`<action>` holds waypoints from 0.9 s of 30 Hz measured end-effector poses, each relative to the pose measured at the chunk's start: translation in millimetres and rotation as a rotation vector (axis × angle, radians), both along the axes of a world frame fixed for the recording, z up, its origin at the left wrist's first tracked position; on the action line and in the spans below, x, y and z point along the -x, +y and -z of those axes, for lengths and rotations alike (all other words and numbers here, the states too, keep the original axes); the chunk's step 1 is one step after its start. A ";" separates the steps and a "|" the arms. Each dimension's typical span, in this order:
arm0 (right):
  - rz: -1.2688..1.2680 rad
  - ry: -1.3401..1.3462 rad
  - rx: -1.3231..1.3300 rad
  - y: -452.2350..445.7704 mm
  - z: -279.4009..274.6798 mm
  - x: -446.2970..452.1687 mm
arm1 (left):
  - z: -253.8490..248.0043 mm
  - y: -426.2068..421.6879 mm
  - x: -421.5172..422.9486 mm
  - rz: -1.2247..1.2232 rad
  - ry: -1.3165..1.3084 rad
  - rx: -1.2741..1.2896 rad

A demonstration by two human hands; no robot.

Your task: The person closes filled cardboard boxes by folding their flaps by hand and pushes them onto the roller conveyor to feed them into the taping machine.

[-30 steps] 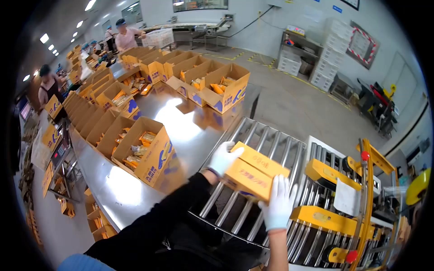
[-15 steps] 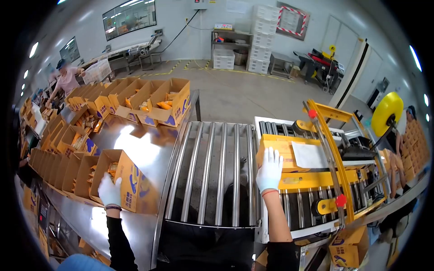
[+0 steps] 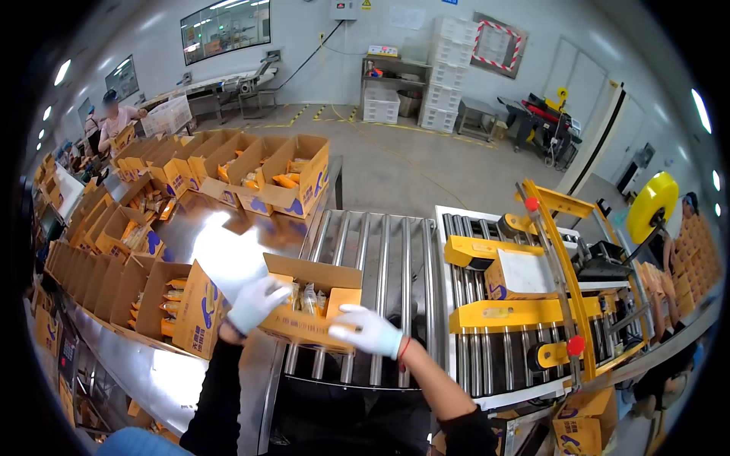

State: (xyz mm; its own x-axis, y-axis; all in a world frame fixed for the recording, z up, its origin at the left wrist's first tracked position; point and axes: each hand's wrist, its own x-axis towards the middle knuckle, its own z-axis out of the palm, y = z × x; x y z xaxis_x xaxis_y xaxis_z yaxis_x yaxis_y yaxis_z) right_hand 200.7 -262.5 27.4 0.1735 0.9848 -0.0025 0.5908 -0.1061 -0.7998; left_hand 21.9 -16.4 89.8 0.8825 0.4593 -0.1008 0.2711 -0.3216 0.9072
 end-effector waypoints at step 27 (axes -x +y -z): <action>0.900 -0.796 -0.067 -72.2 -11.9 -129.9 | 82.2 157.5 -196.8 -0.299 -0.183 -1.442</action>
